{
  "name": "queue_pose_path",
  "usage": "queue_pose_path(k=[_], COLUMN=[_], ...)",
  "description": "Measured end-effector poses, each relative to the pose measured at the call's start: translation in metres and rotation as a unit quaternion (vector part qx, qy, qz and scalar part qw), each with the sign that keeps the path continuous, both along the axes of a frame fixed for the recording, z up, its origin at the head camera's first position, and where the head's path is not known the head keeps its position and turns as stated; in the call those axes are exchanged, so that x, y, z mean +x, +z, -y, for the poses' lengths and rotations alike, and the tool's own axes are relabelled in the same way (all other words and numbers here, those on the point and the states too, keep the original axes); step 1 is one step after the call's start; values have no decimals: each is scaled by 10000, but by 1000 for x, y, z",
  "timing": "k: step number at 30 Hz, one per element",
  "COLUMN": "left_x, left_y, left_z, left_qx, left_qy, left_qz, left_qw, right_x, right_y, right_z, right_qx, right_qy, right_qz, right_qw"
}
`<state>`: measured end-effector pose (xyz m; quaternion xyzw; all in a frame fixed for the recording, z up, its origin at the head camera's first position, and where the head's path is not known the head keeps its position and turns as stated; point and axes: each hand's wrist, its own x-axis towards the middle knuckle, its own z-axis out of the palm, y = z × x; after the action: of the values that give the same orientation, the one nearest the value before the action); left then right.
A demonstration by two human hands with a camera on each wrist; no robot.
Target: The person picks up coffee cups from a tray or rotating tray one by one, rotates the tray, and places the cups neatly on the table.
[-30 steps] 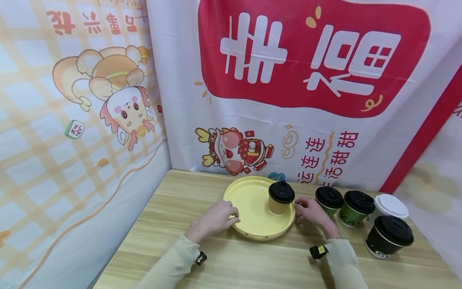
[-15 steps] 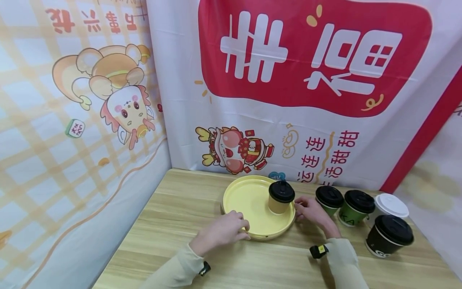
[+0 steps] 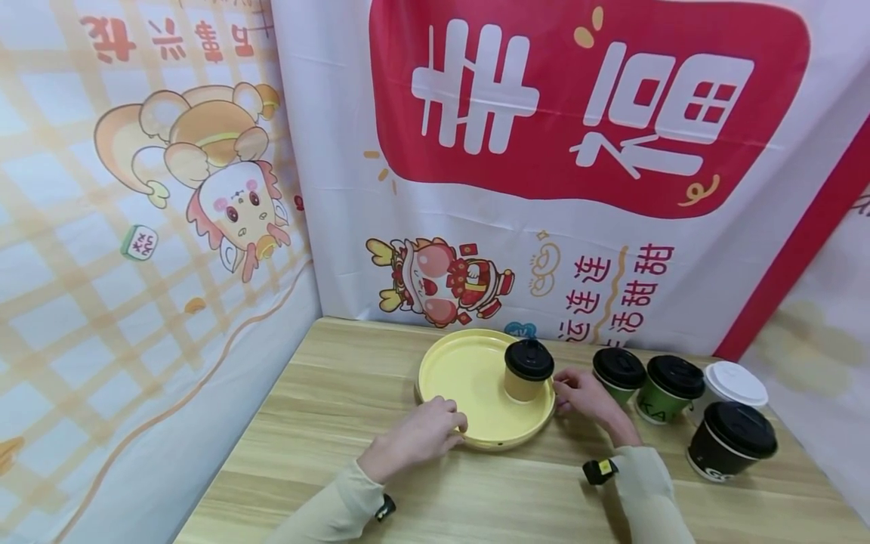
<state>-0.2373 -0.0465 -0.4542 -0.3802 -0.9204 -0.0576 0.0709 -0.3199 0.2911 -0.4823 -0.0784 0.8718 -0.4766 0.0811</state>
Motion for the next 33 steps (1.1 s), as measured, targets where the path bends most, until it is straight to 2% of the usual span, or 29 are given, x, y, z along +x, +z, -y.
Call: queue_pose_path(k=[4,12,16,24,30,33], left_x=[-3,-10,-17,-34,-40,-40], left_y=[-1,-6,-8,-10,-8,-6], left_z=[3,15,21,37,44,43], left_qx=[81,519,720,1013,1239,1255], left_qy=[18,-19,-9,-46,-40,-54], left_qz=[9,373,610,810,1157,1145], left_qw=[10000,9980,9955,9915,9855,9855], right_x=[1,1,2,0,-2,-1], right_y=[1,3,3,1,-2,-2], right_z=[-1,1,0,-3,-5,-5], right_qx=[-150,-77,-147,-80,-42,-90], right_qy=[79,20,100,73,79,102], right_qz=[36,62,31,43,41,47], right_qw=[9998,9999,9998,9999,10000,9999])
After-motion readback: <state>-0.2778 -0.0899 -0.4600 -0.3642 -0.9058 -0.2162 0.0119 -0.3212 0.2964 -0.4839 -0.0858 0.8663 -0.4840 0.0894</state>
